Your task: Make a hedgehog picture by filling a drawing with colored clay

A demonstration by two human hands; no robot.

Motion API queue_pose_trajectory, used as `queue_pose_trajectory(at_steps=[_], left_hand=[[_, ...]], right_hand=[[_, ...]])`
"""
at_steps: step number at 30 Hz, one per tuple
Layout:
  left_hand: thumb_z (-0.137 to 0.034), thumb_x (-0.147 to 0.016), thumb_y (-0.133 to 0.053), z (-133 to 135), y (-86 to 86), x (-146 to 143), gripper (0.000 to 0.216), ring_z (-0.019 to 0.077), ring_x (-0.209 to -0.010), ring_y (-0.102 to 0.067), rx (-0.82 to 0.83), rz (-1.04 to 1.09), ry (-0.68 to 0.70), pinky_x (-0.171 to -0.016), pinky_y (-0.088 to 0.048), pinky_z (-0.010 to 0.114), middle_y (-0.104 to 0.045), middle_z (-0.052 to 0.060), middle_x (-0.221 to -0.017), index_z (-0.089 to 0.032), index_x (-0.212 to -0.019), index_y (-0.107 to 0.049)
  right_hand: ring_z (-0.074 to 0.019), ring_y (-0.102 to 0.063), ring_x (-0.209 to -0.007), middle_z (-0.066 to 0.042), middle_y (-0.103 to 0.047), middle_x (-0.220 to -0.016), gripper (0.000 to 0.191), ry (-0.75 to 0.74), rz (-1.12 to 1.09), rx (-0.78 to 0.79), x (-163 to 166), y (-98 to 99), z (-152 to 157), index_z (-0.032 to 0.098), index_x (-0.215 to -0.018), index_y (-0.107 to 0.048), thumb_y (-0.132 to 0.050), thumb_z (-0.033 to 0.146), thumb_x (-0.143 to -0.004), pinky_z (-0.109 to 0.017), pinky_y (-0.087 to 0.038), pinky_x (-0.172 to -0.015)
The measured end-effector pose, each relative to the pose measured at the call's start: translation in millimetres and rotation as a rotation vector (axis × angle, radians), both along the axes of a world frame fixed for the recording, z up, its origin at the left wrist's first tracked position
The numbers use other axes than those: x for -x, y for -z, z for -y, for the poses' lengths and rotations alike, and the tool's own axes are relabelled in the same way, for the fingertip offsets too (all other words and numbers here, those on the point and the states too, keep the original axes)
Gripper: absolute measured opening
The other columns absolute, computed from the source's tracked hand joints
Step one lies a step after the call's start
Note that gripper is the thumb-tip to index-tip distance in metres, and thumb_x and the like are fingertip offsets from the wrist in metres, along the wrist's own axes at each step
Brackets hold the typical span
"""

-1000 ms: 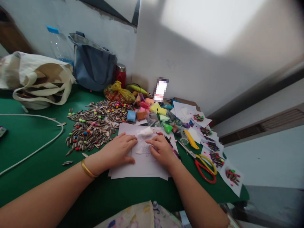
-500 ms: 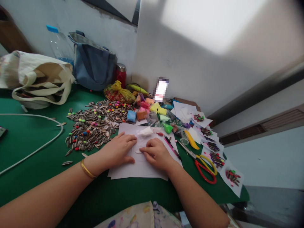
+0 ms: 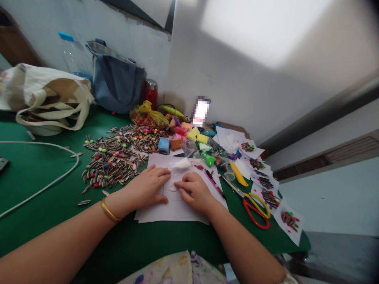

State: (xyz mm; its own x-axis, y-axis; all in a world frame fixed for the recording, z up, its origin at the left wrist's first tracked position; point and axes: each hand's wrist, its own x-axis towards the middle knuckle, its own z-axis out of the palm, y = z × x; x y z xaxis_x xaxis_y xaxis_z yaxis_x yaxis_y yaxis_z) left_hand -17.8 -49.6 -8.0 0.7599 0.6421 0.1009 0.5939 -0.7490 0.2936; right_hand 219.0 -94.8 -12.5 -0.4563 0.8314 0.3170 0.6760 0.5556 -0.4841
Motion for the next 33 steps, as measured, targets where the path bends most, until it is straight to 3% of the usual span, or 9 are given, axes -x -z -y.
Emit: queue_pose_trajectory(at_steps=[5, 25, 33], left_hand=[[-0.05, -0.073, -0.078, 0.6, -1.3, -0.1, 0.066, 0.0315, -0.128, -0.052, -0.01, -0.004, 0.003, -0.116, -0.027, 0.051, -0.057, 0.012, -0.14, -0.022, -0.13, -0.06], [-0.047, -0.074, -0.079, 1.5, -2.8, 0.5, 0.057, 0.033, -0.128, -0.052, 0.001, 0.033, 0.014, -0.116, -0.028, 0.054, -0.057, 0.012, -0.14, -0.026, -0.125, -0.064], [-0.046, -0.073, -0.079, 2.2, -5.5, -0.1, 0.058, 0.0327, -0.129, -0.051, 0.011, -0.002, 0.012, -0.115, -0.027, 0.054, -0.056, 0.012, -0.141, -0.025, -0.125, -0.064]], right_hand=[[-0.0213, -0.055, -0.089, -0.006, -0.06, -0.09, 0.028, 0.037, -0.071, 0.002, -3.8, -0.3, -1.0, 0.023, -0.107, -0.076, -0.059, 0.016, -0.086, -0.039, -0.047, -0.083], [-0.0207, -0.054, -0.088, -0.006, -0.062, -0.09, 0.025, 0.017, -0.022, -0.009, -2.6, 0.1, -0.2, 0.025, -0.101, -0.078, -0.059, 0.017, -0.087, -0.039, -0.046, -0.085], [-0.0206, -0.055, -0.091, -0.005, -0.063, -0.093, 0.024, -0.092, 0.051, -0.034, -4.0, -2.8, 2.6, 0.029, -0.102, -0.078, -0.063, 0.02, -0.085, -0.04, -0.043, -0.087]])
